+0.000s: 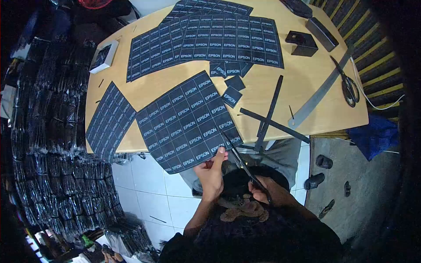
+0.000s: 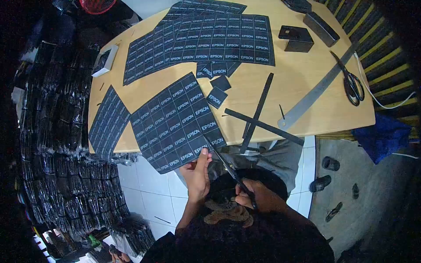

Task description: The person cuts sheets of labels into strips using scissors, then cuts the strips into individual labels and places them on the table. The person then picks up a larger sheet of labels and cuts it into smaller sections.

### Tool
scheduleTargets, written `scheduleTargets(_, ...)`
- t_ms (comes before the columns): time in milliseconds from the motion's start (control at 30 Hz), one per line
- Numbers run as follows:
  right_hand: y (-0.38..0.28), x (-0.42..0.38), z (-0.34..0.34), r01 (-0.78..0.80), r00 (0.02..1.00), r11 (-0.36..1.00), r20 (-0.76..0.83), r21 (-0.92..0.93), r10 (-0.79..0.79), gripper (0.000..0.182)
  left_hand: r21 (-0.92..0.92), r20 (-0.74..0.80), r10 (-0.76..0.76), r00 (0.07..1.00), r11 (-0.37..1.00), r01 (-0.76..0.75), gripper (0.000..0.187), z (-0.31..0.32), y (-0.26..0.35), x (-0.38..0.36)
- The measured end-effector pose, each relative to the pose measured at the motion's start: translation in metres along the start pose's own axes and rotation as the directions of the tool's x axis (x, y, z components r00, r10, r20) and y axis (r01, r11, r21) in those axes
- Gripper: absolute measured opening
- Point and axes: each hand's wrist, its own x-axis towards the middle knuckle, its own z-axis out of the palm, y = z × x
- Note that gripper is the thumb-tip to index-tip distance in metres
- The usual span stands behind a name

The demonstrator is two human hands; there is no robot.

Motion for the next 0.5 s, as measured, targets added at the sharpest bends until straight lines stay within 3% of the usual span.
scheduleTargets(100,0.004,0.005,0.004,-0.06,0.997,0.993,0.054,0.097,0.055,0.026,-0.049,0.049,0.023,0.999,0.999,-0.02,0.015,-0.003,-0.005,0.003)
scheduleTargets(333,0.004,0.009,0.007,0.025,0.999,0.999,0.02,0.026,-0.026,0.026,-0.09,0.065,0.046,0.997,0.995,-0.04,0.016,-0.001,-0.003,0.002)
scheduleTargets(433,-0.003,0.01,0.006,-0.114,0.992,0.987,0.066,0.11,0.107,0.036,-0.089,0.056,0.044,0.997,0.995,-0.039,0.016,0.0,-0.003,0.002)
scheduleTargets(500,0.0,0.01,0.006,-0.036,0.998,0.996,0.044,0.084,0.033,0.026,-0.096,0.055,0.059,0.997,0.994,-0.054,0.016,0.0,-0.005,0.003)
